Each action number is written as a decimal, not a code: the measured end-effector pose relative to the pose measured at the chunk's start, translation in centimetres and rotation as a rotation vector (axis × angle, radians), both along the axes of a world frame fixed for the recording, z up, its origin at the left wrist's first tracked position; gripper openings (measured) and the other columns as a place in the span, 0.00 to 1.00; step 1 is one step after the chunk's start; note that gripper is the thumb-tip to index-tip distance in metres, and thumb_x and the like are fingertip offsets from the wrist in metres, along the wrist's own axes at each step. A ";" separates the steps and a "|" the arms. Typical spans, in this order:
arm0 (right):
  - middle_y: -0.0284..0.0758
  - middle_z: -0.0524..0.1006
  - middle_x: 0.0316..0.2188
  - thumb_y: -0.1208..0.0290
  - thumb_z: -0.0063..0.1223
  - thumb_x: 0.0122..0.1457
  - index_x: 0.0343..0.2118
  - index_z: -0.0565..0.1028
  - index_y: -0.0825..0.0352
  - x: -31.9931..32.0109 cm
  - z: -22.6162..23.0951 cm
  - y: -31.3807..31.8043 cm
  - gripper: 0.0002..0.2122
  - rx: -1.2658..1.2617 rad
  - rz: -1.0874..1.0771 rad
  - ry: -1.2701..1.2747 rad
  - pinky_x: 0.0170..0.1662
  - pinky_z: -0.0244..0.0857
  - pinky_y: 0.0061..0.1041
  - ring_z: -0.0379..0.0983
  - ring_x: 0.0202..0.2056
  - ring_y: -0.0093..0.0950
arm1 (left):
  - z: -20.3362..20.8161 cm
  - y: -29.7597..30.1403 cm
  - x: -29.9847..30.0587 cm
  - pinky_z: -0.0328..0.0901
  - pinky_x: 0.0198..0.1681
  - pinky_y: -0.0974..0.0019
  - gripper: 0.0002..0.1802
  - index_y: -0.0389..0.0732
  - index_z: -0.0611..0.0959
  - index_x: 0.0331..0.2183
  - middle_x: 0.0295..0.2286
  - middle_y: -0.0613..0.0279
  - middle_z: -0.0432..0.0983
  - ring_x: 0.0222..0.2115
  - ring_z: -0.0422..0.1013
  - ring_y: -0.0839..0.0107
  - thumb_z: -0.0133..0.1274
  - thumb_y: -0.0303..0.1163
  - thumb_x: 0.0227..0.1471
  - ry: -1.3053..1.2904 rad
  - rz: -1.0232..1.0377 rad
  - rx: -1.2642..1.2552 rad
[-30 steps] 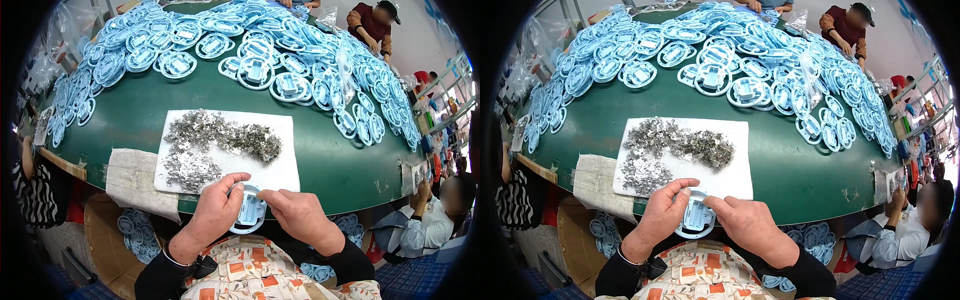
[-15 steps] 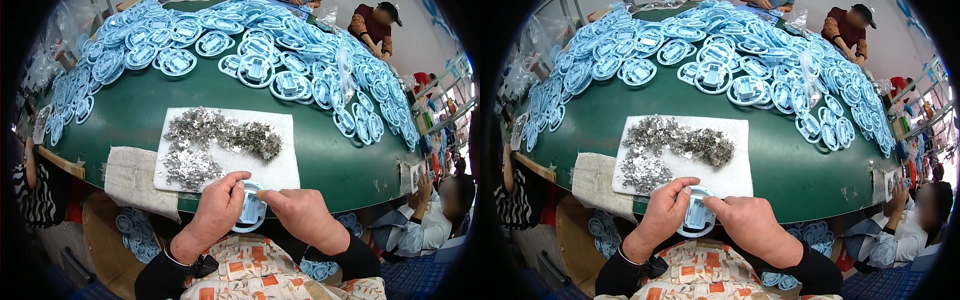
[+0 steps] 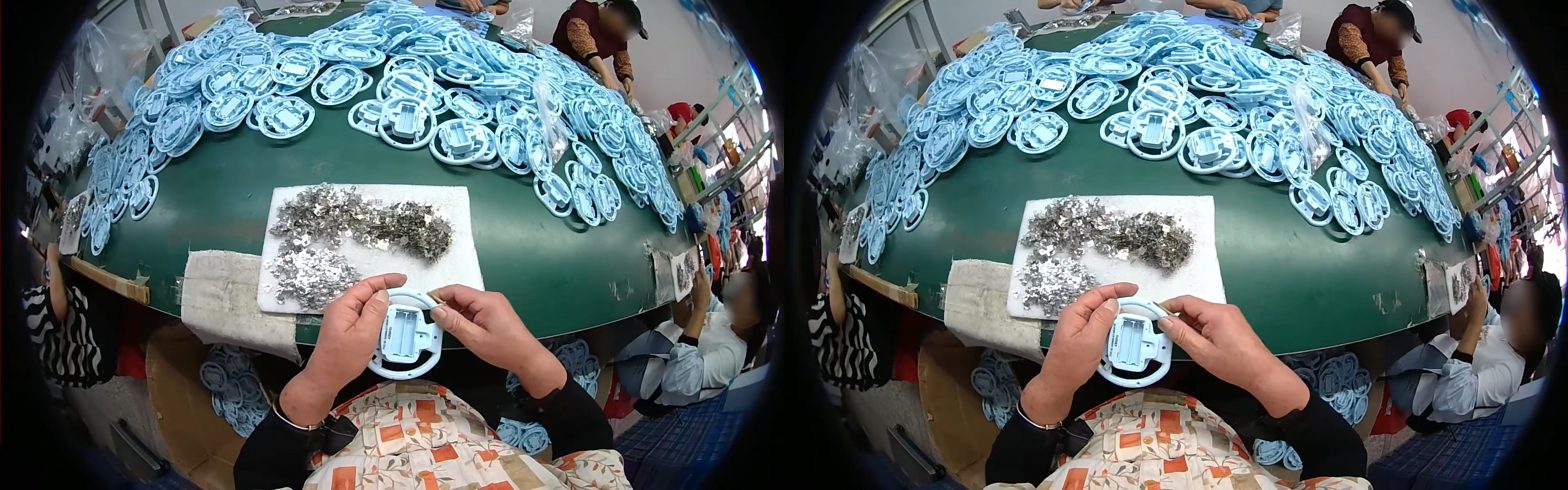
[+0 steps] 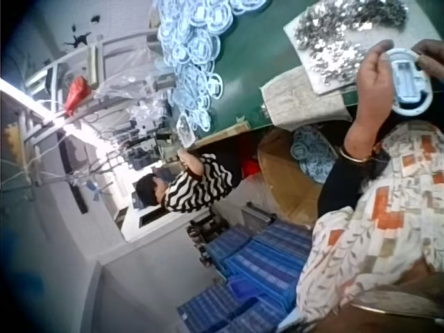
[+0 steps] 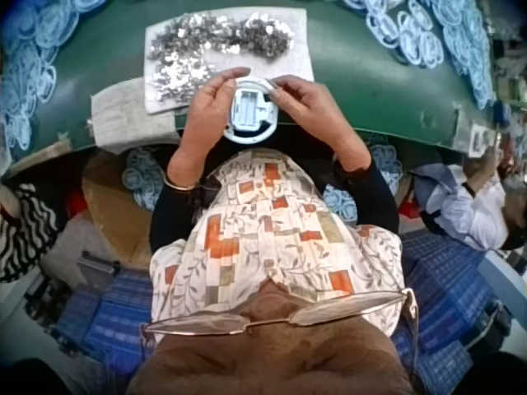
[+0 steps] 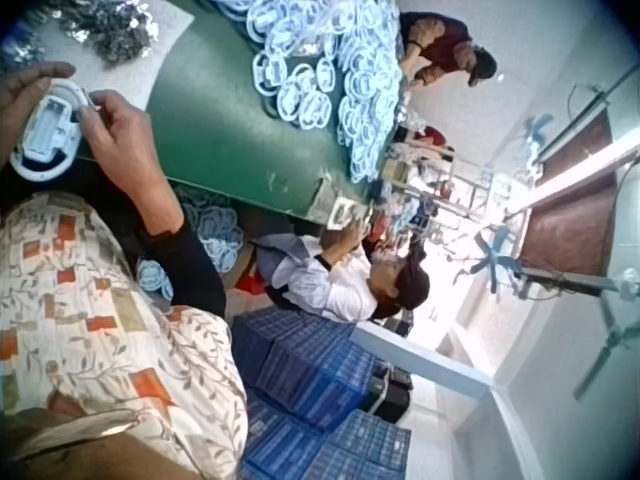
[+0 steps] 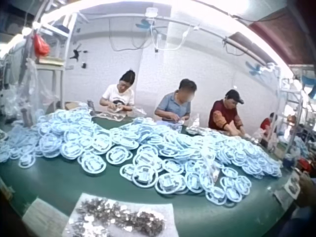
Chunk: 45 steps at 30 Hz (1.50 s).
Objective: The person sits at a green table in a workshop and assembles light blue plastic components. They pick up a plastic ring and a small metal pin, insert the pin into the ring, and then place the assembled unit on the table. This process is repeated continuously throughout the video.
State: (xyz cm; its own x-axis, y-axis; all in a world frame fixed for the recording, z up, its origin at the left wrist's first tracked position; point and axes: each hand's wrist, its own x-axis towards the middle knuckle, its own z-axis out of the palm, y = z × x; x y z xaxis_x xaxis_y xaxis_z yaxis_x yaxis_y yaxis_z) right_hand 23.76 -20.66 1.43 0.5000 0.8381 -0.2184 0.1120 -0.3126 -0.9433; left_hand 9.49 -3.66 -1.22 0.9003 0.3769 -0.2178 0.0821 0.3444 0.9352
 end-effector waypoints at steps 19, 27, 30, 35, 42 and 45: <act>0.33 0.78 0.22 0.72 0.59 0.60 0.48 0.78 0.57 0.2 1.2 -1.0 0.13 -0.060 0.130 -0.957 0.25 0.69 0.33 0.78 0.23 0.35 | 1.6 -0.4 1.3 0.72 0.43 0.71 0.23 0.29 0.76 0.54 0.40 0.55 0.81 0.39 0.76 0.77 0.54 0.25 0.58 0.244 -0.028 0.423; 0.29 0.71 0.16 0.74 0.61 0.54 0.51 0.79 0.51 -0.1 2.1 -0.8 0.20 -0.167 0.220 -1.116 0.20 0.65 0.32 0.74 0.18 0.30 | 1.0 -0.4 1.3 0.72 0.43 0.70 0.23 0.28 0.76 0.54 0.41 0.53 0.81 0.39 0.76 0.75 0.54 0.25 0.58 0.231 -0.023 0.366; 0.29 0.70 0.16 0.75 0.62 0.52 0.51 0.79 0.51 -0.2 2.4 -0.6 0.21 -0.188 0.228 -1.138 0.19 0.65 0.32 0.73 0.18 0.30 | 1.7 -0.3 1.4 0.73 0.42 0.70 0.22 0.28 0.76 0.54 0.41 0.53 0.81 0.38 0.76 0.76 0.53 0.25 0.58 0.253 -0.041 0.410; 0.28 0.71 0.16 0.75 0.60 0.52 0.50 0.79 0.53 -0.3 2.9 -0.2 0.20 -0.199 0.270 -1.173 0.19 0.65 0.31 0.74 0.18 0.30 | 1.5 -0.5 1.3 0.72 0.42 0.70 0.22 0.28 0.77 0.54 0.40 0.54 0.81 0.38 0.76 0.76 0.54 0.25 0.59 0.232 -0.027 0.390; 0.33 0.77 0.19 0.73 0.58 0.52 0.50 0.76 0.60 -0.5 3.8 0.3 0.20 -0.336 0.365 -1.150 0.22 0.70 0.32 0.79 0.22 0.33 | 1.1 -0.5 1.5 0.72 0.40 0.72 0.21 0.28 0.77 0.53 0.40 0.55 0.80 0.37 0.75 0.78 0.53 0.24 0.58 0.283 -0.071 0.428; 0.35 0.79 0.21 0.70 0.57 0.56 0.48 0.76 0.62 0.2 4.3 0.8 0.16 -0.333 0.448 -1.155 0.22 0.70 0.33 0.80 0.22 0.37 | 1.7 -0.3 1.5 0.71 0.41 0.72 0.21 0.29 0.77 0.53 0.41 0.56 0.80 0.37 0.75 0.79 0.51 0.23 0.58 0.299 -0.065 0.423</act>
